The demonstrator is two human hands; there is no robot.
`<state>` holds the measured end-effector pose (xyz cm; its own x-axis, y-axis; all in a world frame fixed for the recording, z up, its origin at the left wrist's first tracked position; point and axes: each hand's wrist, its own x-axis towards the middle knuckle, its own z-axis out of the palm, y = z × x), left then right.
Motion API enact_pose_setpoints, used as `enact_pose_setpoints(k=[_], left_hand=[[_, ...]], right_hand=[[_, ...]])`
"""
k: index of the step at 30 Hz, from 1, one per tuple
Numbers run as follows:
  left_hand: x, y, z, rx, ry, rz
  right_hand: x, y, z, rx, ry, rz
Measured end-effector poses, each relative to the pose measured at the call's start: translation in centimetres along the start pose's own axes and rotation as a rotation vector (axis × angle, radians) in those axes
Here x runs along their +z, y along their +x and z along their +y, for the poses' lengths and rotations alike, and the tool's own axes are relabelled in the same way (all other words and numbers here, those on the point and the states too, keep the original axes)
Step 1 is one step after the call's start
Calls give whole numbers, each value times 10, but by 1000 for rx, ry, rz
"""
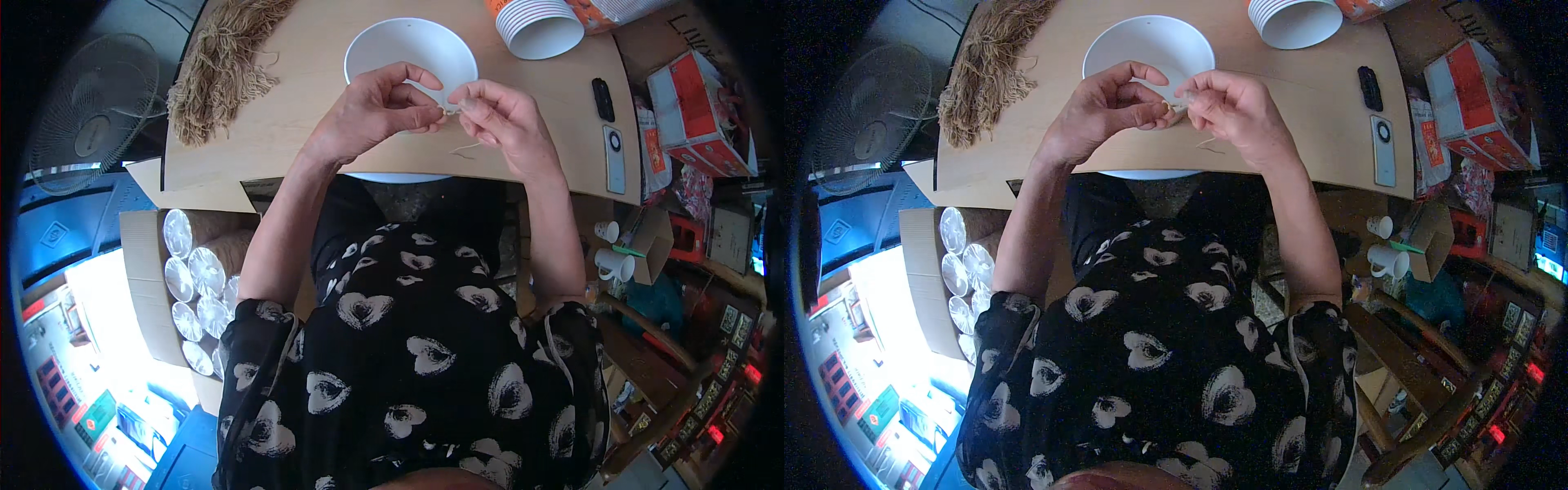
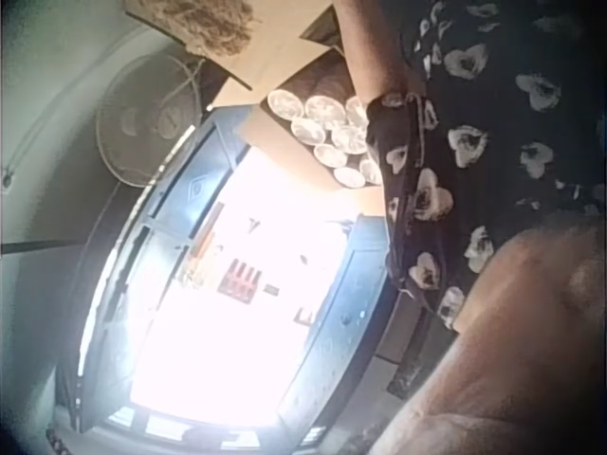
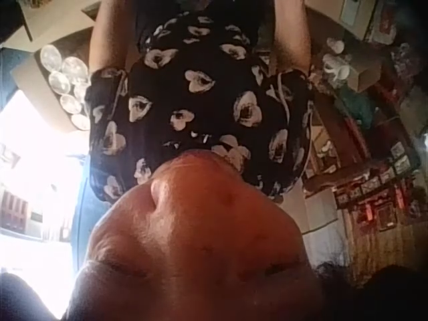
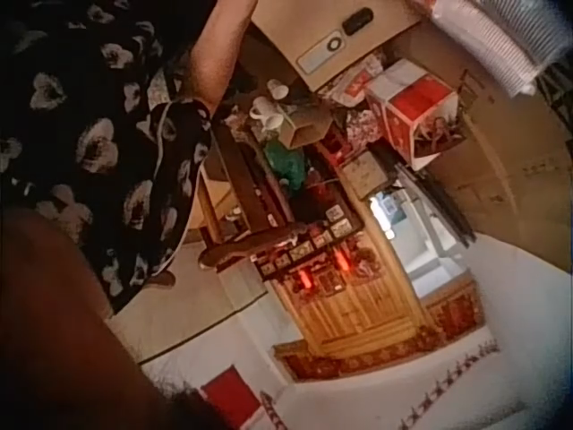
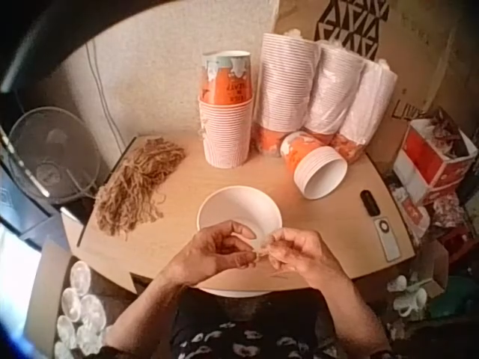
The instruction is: Attaching string handles to paper buckets by threading them through pre-punched holes at a workstation.
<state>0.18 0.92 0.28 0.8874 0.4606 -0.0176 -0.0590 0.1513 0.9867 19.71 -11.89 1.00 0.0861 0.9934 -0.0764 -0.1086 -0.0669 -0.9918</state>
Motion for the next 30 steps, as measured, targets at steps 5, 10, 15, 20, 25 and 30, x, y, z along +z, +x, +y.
enact_pose_setpoints(k=[5,10,15,20,25,30], left_hand=[[1,1,0,0,1,-9],[0,0,2,-25,11,-20],[-1,-1,2,-12,22,-20],[-1,2,0,6,6,-9],[-1,1,3,-1,-14,-34],[-1,0,6,-25,-11,-49]], right_hand=[[6,2,-8,-31,-135,-12],[2,3,0,-33,-171,19],[1,3,1,-65,-215,-9],[-2,2,0,-63,-252,0],[2,3,1,-46,-208,0],[2,3,-1,-60,-189,12]])
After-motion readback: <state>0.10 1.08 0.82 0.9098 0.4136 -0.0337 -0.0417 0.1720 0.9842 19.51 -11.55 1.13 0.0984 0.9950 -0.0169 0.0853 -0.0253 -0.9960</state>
